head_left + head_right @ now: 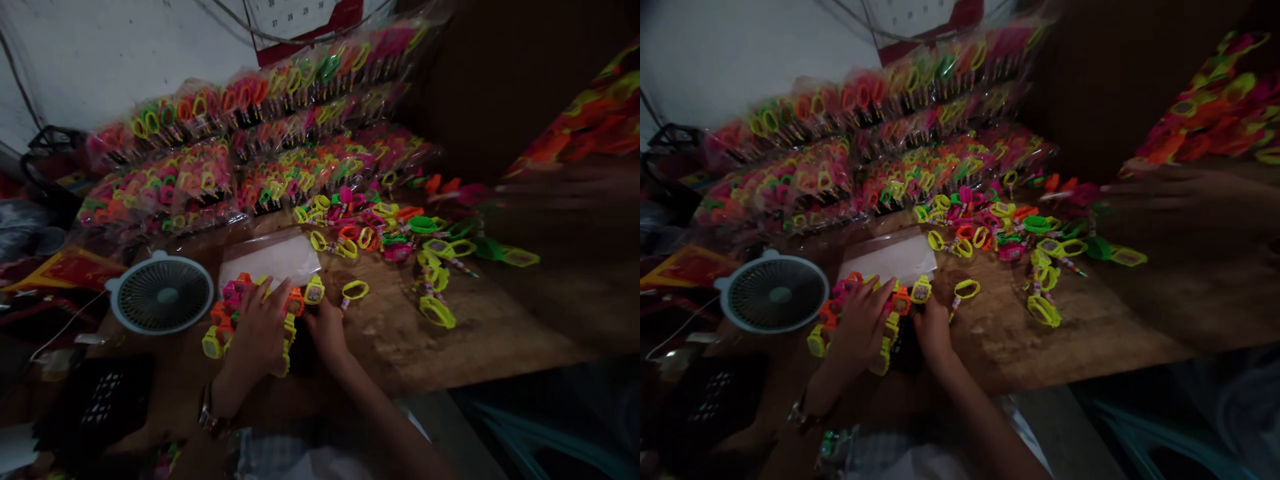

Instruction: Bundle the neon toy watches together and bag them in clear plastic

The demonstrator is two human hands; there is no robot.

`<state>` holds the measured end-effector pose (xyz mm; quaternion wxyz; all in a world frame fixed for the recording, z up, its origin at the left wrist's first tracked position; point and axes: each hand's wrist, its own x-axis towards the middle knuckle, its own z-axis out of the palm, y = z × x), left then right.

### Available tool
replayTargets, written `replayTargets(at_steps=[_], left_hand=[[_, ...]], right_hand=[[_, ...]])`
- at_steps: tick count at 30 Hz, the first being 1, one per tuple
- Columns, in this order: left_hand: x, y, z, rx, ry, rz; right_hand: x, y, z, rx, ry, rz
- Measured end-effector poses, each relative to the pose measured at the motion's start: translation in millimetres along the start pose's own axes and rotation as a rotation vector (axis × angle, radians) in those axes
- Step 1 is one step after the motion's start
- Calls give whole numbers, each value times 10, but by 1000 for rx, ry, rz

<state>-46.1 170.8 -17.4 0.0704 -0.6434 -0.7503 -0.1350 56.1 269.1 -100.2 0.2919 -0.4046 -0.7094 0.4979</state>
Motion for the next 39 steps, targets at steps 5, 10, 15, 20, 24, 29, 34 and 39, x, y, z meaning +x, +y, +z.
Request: replayTargets(at_steps=[5, 10, 15, 20, 24, 29, 34, 39], left_hand=[[50, 15, -7, -54, -2, -43], [75, 17, -6, -30, -99, 28], [79, 37, -2, -56, -71, -31], [63, 37, -8, -42, -66, -61], [56, 36, -14, 15, -112, -18], [44, 34, 20, 60, -98, -13], [23, 27, 44, 44, -58, -1], [21, 45, 51, 78, -42, -44]], right_hand=[[-36, -16, 26, -60, -11, -22], [52, -57, 23, -64, -32, -28], [131, -89, 82, -42, -116, -94], [-6, 33, 106, 67, 5, -91], [-73, 77, 75, 42, 7, -81], [-14, 9, 70, -68, -26, -38], [32, -28, 86, -79, -59, -55], [-72, -10, 130, -93, -43, -133]])
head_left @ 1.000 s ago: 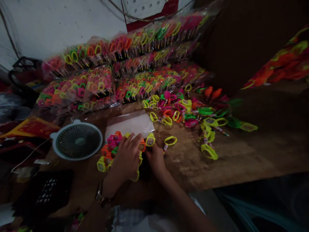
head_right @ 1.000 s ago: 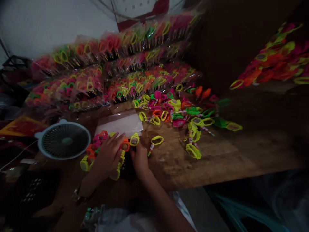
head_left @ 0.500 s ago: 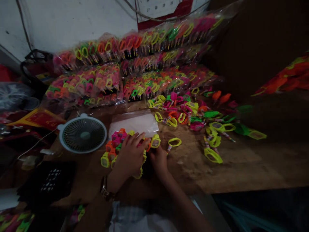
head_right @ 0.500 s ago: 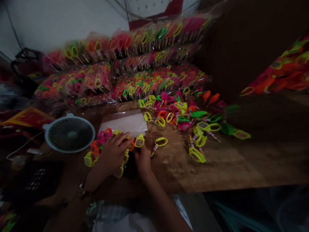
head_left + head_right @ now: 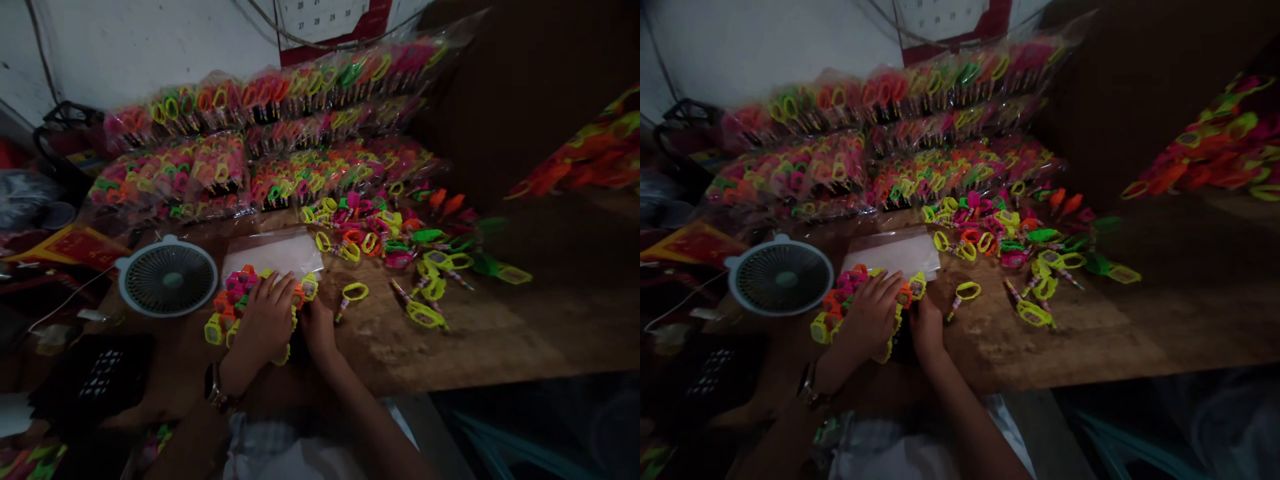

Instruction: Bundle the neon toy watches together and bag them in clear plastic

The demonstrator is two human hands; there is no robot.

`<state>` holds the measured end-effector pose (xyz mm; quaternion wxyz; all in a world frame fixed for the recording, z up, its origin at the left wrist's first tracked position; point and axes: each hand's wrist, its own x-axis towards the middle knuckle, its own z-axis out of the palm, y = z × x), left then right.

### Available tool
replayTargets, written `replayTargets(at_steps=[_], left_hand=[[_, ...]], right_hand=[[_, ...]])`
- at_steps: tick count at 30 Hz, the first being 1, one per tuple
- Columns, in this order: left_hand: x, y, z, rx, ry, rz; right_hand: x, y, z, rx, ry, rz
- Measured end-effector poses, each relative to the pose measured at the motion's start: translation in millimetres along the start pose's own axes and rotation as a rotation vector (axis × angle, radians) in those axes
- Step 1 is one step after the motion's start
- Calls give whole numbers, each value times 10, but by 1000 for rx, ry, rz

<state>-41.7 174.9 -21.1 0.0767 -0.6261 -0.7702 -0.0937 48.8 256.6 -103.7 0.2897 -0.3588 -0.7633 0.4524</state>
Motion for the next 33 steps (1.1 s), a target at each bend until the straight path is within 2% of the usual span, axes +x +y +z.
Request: replayTargets(at_steps=[4, 7, 9, 12, 17, 20, 23, 26, 28, 31, 33], left_hand=[[64, 19, -27, 42, -11, 0], [136, 8, -56, 33, -41, 104], [164, -17, -64, -15, -69, 167], [158, -63, -56, -96, -87, 158], [180, -82, -67, -152, -75, 89], [267, -66, -98, -163, -127, 119], [327, -60, -111, -169, -170, 132], [326, -73, -88, -166, -135, 82], [314, -90, -58, -172, -108, 71], [302, -124, -27, -188, -70, 75], [286, -151, -40, -209, -12, 66]], right_hand=[[-35, -11, 71, -124, -48, 28], [12, -31, 65, -139, -70, 32], [45, -47, -17, -95, -98, 1], [29, -79, -269, -119, -133, -15], [-69, -154, -679, -678, -26, 427], [-31, -193, -739, -816, -32, 429], [22, -196, -754, -816, -46, 435], [14, -128, -762, -584, -42, 388], [-29, -57, -703, -237, -2, 339], [-111, 25, -460, 368, -36, 305], [-158, 46, -251, 595, -97, 275]])
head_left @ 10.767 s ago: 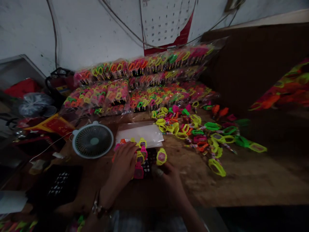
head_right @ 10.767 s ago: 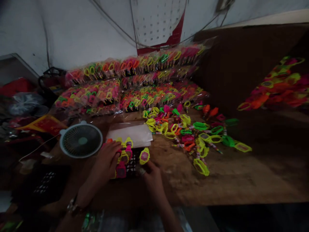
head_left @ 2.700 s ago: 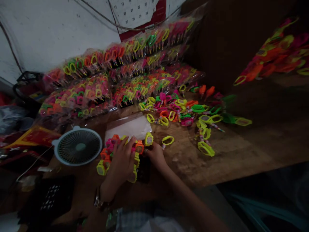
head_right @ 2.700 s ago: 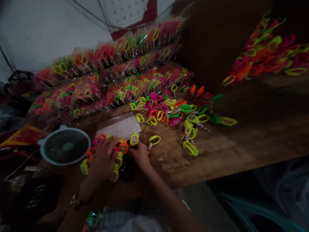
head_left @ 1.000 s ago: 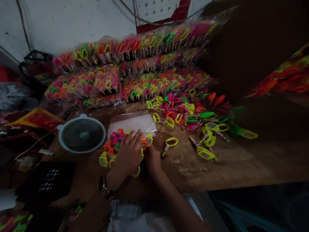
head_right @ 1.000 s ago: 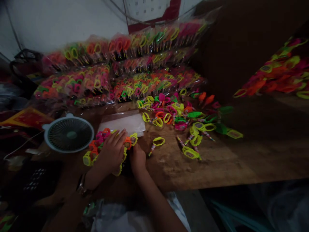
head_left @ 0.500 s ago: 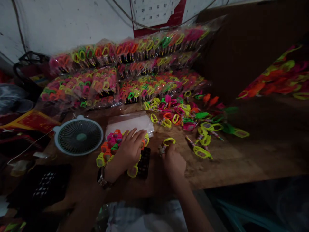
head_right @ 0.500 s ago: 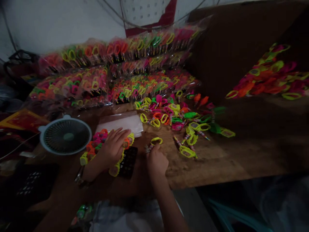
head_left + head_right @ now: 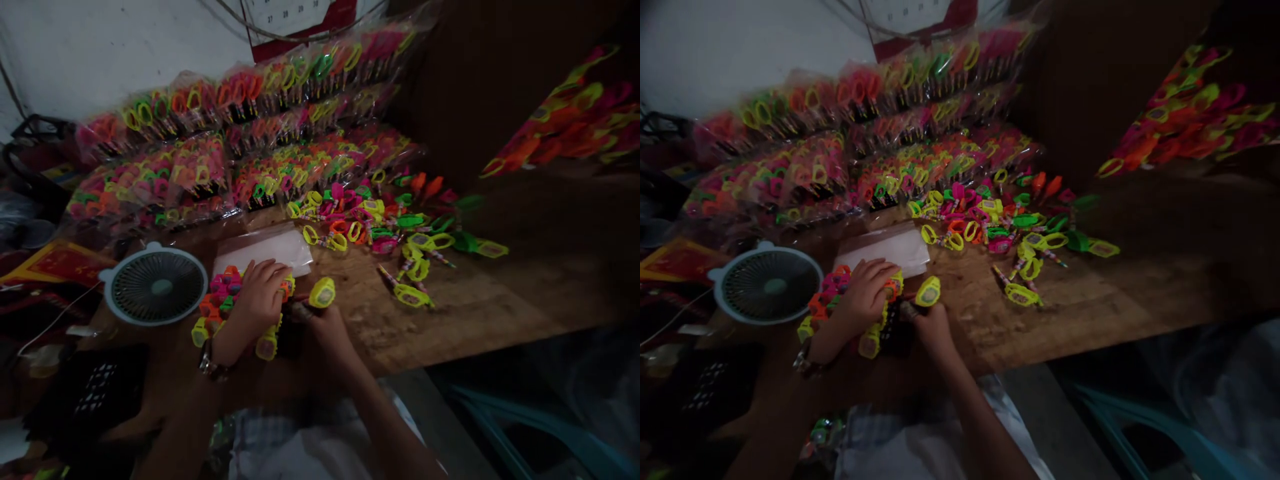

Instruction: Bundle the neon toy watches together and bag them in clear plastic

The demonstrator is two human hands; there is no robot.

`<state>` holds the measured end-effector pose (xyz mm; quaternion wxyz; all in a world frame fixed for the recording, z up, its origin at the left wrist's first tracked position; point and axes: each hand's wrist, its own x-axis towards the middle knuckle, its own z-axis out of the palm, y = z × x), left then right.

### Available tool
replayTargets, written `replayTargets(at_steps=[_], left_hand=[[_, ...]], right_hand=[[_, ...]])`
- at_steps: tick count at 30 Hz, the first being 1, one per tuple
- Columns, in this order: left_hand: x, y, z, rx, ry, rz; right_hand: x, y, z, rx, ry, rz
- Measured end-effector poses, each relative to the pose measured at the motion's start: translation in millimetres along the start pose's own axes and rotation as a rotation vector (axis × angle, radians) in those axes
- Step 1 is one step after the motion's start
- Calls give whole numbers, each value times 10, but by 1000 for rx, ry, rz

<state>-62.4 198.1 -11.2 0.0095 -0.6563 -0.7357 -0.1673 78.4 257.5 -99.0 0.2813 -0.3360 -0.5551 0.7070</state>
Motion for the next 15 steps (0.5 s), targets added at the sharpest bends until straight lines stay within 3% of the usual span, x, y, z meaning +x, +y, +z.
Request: replayTargets(at_steps=[5, 10, 15], left_hand=[[-187, -13, -119, 34, 152, -50], [-442, 44, -76, 101, 138, -32], [-422, 120, -35, 163, 74, -13]], right_hand=[[-3, 132, 214, -151, -51, -94], [-22, 70, 144, -334, -46, -301], [-50, 90, 166, -520, -84, -361]])
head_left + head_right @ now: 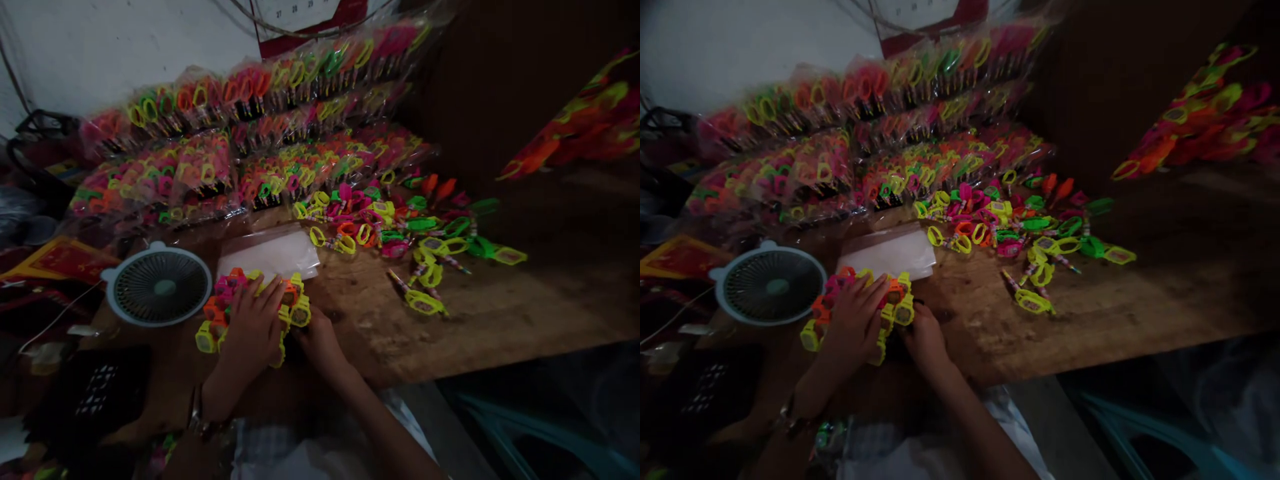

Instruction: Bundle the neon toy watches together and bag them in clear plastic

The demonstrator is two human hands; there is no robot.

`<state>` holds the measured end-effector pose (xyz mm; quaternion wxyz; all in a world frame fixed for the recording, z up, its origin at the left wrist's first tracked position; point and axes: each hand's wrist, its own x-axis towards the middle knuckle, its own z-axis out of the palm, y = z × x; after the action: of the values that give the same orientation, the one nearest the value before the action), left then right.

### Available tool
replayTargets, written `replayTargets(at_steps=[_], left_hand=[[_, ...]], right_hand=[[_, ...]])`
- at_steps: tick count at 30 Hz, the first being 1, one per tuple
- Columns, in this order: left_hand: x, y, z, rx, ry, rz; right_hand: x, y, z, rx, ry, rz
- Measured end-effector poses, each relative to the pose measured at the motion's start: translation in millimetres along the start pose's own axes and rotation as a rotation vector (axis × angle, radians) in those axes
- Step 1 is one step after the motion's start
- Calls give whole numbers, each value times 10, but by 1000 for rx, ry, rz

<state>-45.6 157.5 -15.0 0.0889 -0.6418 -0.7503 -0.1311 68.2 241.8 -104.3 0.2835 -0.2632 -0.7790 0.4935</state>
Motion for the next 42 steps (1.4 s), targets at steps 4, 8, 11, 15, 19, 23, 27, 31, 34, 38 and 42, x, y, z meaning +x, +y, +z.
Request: replayTargets(at_steps=[4, 8, 11, 15, 19, 23, 27, 31, 34, 38, 42], left_hand=[[101, 35, -11, -11, -74, 28], [107, 37, 20, -47, -26, 5], [103, 35, 33, -64, -1, -6], [161, 32, 28, -66, 4, -33], [216, 31, 27, -39, -4, -37], [183, 57, 32, 65, 30, -3], [151, 101, 30, 180, 91, 44], [208, 117, 10, 199, 94, 90], [264, 79, -2, 134, 48, 103], [279, -5, 11, -22, -15, 84], [261, -40, 42, -84, 9, 24]], right_hand=[[4, -13, 3, 9, 5, 28], [53, -43, -41, 64, 1, 105], [75, -58, -23, 41, 5, 38], [67, -56, 69, 35, 1, -4], [44, -77, 139, -16, 19, 58], [10, -127, 161, -55, 30, 108], [-12, -137, 165, -24, 31, 114], [-5, -117, 119, -132, -59, 106], [-4, -106, 97, -171, -97, 102], [-3, -80, 174, -196, -106, 143], [30, -54, 296, -196, -75, 141]])
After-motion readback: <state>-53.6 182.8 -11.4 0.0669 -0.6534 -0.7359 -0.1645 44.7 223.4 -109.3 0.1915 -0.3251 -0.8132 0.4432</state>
